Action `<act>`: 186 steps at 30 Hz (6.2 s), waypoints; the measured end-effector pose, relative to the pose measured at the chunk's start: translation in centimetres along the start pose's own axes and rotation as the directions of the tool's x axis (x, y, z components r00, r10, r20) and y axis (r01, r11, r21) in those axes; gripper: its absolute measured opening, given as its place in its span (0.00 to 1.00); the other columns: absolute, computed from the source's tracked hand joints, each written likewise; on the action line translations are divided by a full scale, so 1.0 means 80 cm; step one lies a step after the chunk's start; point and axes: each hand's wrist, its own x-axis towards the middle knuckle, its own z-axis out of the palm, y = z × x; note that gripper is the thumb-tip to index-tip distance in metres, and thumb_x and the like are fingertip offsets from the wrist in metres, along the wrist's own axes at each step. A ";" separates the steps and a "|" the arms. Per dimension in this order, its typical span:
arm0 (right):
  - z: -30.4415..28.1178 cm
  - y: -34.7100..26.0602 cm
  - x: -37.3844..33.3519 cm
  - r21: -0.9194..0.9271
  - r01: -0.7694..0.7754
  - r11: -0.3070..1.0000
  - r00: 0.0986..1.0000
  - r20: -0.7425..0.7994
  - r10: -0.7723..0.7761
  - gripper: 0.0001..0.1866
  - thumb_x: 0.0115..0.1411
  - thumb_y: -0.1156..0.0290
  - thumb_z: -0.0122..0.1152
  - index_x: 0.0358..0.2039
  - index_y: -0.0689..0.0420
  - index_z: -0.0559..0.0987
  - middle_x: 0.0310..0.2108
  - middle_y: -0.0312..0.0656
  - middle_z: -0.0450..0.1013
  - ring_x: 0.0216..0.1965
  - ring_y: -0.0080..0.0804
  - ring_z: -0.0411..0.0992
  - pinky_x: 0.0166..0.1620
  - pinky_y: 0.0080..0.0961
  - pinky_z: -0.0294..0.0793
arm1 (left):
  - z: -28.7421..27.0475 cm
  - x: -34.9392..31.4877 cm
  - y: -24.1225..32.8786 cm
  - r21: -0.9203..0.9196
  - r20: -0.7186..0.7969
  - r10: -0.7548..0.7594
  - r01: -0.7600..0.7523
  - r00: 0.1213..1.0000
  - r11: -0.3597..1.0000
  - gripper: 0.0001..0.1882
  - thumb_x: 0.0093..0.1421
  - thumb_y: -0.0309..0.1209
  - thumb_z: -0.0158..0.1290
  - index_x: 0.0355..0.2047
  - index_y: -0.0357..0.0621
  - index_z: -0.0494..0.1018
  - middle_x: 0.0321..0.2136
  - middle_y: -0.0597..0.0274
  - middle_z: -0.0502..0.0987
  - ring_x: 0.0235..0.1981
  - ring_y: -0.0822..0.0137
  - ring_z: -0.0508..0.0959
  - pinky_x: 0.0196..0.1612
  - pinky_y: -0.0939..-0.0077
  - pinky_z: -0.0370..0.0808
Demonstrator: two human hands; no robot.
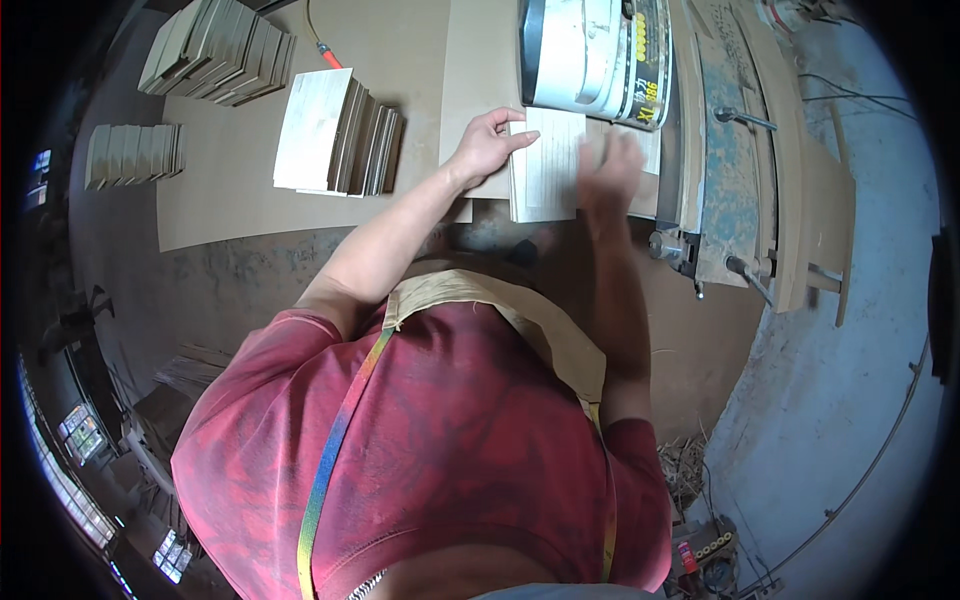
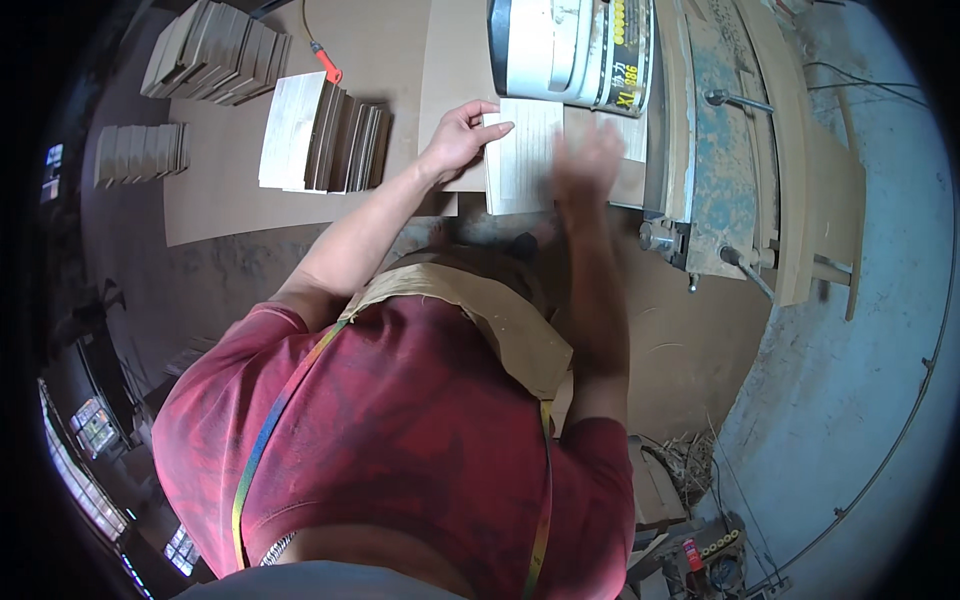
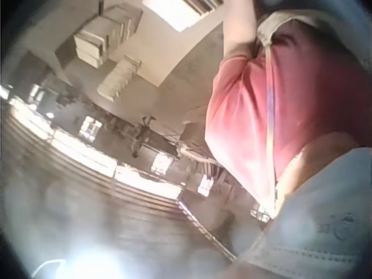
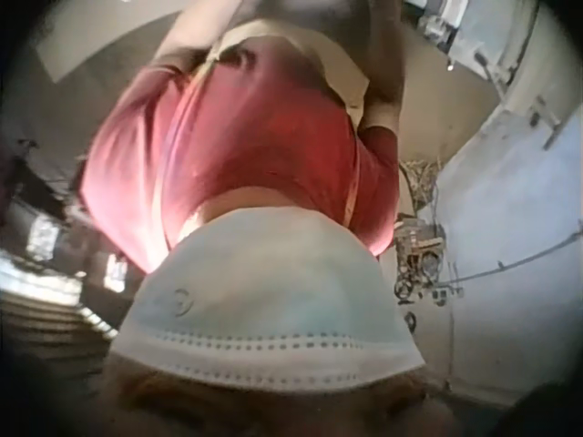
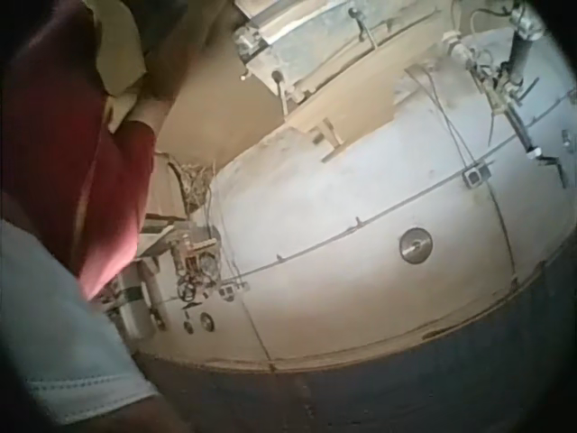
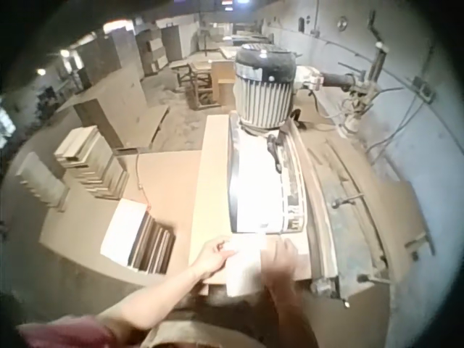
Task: Sanding the edges of small wooden blocks using a stationary belt sander.
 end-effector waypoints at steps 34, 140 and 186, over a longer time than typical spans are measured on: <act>-0.039 0.046 -0.080 -0.215 -0.067 0.974 0.998 0.003 0.070 0.30 0.60 0.61 0.74 0.59 0.64 0.81 0.60 0.61 0.73 0.56 0.65 0.72 0.58 0.53 0.77 | -0.024 -0.015 0.000 -0.233 0.007 0.009 -0.007 1.000 0.972 0.14 0.62 0.27 0.73 0.47 0.37 0.84 0.39 0.58 0.86 0.35 0.71 0.83 0.44 0.79 0.81; -0.043 0.033 -0.074 -0.362 -0.076 0.929 0.996 0.018 0.089 0.28 0.63 0.60 0.73 0.60 0.58 0.81 0.56 0.56 0.75 0.51 0.57 0.71 0.54 0.49 0.73 | -0.040 -0.004 -0.001 0.032 0.022 -0.093 0.092 0.995 0.995 0.20 0.63 0.32 0.73 0.51 0.34 0.84 0.36 0.60 0.85 0.31 0.71 0.82 0.41 0.76 0.82; -0.002 0.071 -0.055 -0.256 0.072 0.964 0.979 -0.167 -0.118 0.36 0.61 0.58 0.76 0.63 0.67 0.78 0.59 0.64 0.74 0.56 0.64 0.73 0.59 0.52 0.78 | 0.015 0.002 0.008 0.317 -0.160 -0.007 0.058 0.987 0.947 0.17 0.66 0.38 0.71 0.28 0.39 0.81 0.24 0.65 0.79 0.24 0.72 0.76 0.34 0.77 0.78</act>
